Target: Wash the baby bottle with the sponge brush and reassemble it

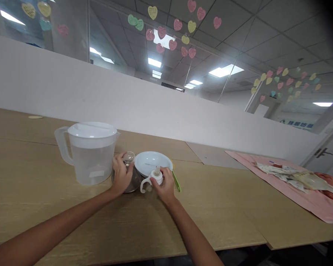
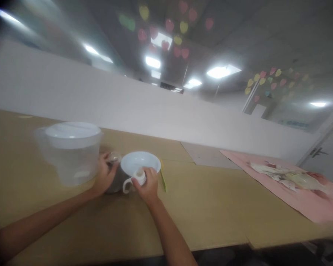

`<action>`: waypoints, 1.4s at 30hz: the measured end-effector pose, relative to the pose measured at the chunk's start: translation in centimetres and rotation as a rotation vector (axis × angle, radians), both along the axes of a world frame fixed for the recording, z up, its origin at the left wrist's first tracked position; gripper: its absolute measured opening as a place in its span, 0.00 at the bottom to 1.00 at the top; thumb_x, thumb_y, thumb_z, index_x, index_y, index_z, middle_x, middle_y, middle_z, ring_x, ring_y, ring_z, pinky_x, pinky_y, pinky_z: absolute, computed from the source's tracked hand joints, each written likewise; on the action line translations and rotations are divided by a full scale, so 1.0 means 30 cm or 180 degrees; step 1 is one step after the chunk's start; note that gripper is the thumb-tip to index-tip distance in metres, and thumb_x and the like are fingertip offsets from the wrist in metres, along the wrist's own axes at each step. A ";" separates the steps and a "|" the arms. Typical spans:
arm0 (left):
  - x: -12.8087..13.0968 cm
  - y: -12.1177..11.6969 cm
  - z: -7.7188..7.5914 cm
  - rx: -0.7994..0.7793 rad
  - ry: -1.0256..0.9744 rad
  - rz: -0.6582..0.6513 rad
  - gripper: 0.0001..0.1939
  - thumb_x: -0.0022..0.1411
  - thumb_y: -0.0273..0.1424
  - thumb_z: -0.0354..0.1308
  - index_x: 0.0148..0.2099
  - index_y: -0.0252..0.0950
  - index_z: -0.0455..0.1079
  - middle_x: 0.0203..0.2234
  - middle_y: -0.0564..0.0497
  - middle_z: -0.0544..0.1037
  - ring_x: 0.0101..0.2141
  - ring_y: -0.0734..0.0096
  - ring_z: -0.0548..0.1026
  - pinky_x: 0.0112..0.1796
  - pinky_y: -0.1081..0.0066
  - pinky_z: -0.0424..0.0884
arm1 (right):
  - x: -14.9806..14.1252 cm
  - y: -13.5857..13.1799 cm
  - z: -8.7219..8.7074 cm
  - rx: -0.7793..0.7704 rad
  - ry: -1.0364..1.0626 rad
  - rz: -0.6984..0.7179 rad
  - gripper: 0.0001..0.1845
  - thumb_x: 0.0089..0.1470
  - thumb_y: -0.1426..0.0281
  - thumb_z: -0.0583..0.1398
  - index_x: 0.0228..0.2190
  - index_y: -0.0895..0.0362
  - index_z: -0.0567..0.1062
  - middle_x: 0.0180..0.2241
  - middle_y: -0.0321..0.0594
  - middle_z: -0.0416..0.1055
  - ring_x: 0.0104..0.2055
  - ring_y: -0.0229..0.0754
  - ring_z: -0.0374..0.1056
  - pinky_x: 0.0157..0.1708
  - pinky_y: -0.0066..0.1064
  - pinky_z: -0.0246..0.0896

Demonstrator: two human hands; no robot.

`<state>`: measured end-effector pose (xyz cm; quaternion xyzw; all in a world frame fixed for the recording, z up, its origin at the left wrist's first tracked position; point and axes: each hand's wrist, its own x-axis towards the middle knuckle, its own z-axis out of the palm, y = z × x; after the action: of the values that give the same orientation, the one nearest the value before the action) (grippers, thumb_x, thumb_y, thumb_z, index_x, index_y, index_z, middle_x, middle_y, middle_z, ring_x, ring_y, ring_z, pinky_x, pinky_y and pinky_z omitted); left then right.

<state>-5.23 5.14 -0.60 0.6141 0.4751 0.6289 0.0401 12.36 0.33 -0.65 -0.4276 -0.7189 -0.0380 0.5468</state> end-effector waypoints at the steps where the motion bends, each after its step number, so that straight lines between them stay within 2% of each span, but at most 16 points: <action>1: 0.013 -0.027 0.015 0.0222 -0.0103 -0.0071 0.21 0.57 0.34 0.48 0.52 0.35 0.51 0.45 0.42 0.59 0.48 0.60 0.60 0.49 0.57 0.58 | -0.001 0.001 -0.002 0.0002 0.0037 0.0003 0.20 0.46 0.60 0.58 0.40 0.57 0.66 0.33 0.40 0.64 0.37 0.42 0.60 0.37 0.35 0.56; 4: 0.052 -0.098 0.049 0.0762 -0.0080 -0.0521 0.20 0.59 0.34 0.47 0.52 0.36 0.50 0.47 0.42 0.59 0.49 0.63 0.61 0.49 0.62 0.60 | -0.003 0.005 -0.010 0.0014 0.0164 -0.0012 0.28 0.45 0.60 0.58 0.48 0.57 0.61 0.33 0.40 0.63 0.36 0.41 0.60 0.37 0.35 0.57; 7: 0.086 -0.140 0.062 0.0931 0.0309 -0.0888 0.17 0.60 0.34 0.45 0.51 0.37 0.53 0.46 0.43 0.61 0.49 0.64 0.60 0.50 0.61 0.59 | -0.005 0.009 -0.020 0.0028 0.0238 -0.0058 0.34 0.44 0.59 0.59 0.50 0.58 0.58 0.32 0.40 0.63 0.34 0.40 0.60 0.37 0.35 0.58; 11: 0.121 -0.152 0.065 0.0901 0.0504 -0.0995 0.18 0.62 0.34 0.42 0.53 0.38 0.53 0.47 0.44 0.61 0.49 0.64 0.60 0.50 0.61 0.58 | -0.009 0.009 -0.025 0.0009 0.0229 -0.0126 0.35 0.43 0.59 0.59 0.51 0.58 0.57 0.32 0.39 0.64 0.33 0.41 0.60 0.36 0.35 0.58; 17: 0.155 -0.143 0.066 0.0854 0.0090 -0.1160 0.18 0.62 0.34 0.43 0.54 0.39 0.52 0.49 0.44 0.59 0.50 0.66 0.60 0.50 0.63 0.59 | -0.014 0.004 -0.018 -0.0016 0.0132 -0.0195 0.35 0.43 0.58 0.59 0.51 0.59 0.56 0.33 0.41 0.65 0.33 0.41 0.60 0.35 0.35 0.58; 26: 0.152 -0.183 0.070 0.0402 0.0603 -0.1394 0.15 0.62 0.32 0.43 0.52 0.38 0.54 0.46 0.45 0.62 0.49 0.67 0.61 0.51 0.65 0.58 | -0.011 0.000 -0.016 0.0043 0.0029 -0.0312 0.31 0.46 0.59 0.55 0.49 0.61 0.59 0.35 0.44 0.66 0.34 0.42 0.60 0.36 0.36 0.58; 29: 0.150 -0.184 0.059 0.0355 0.0616 -0.1506 0.15 0.62 0.31 0.43 0.52 0.39 0.54 0.47 0.47 0.62 0.49 0.68 0.61 0.51 0.66 0.58 | -0.009 -0.001 -0.013 0.0165 -0.0054 -0.0259 0.27 0.47 0.59 0.54 0.47 0.60 0.61 0.38 0.45 0.66 0.36 0.44 0.60 0.38 0.37 0.58; 32: 0.150 -0.179 0.047 0.0277 0.0581 -0.1574 0.16 0.62 0.31 0.43 0.52 0.39 0.54 0.47 0.47 0.62 0.48 0.68 0.61 0.50 0.66 0.58 | -0.009 -0.002 -0.010 0.0210 -0.0100 -0.0242 0.23 0.48 0.59 0.54 0.43 0.59 0.63 0.36 0.44 0.66 0.37 0.44 0.60 0.37 0.37 0.57; 42: 0.157 -0.175 0.023 0.0170 0.0424 -0.1663 0.17 0.62 0.32 0.43 0.53 0.40 0.55 0.46 0.47 0.63 0.47 0.69 0.62 0.48 0.67 0.60 | -0.026 -0.010 -0.013 -0.0036 0.0177 -0.0001 0.17 0.49 0.60 0.52 0.38 0.59 0.60 0.32 0.41 0.62 0.33 0.42 0.59 0.32 0.34 0.56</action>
<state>-0.53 -0.11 0.09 0.7567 0.2853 0.5678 0.1535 11.58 0.02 -1.04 -0.4316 -0.7035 -0.0222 0.5641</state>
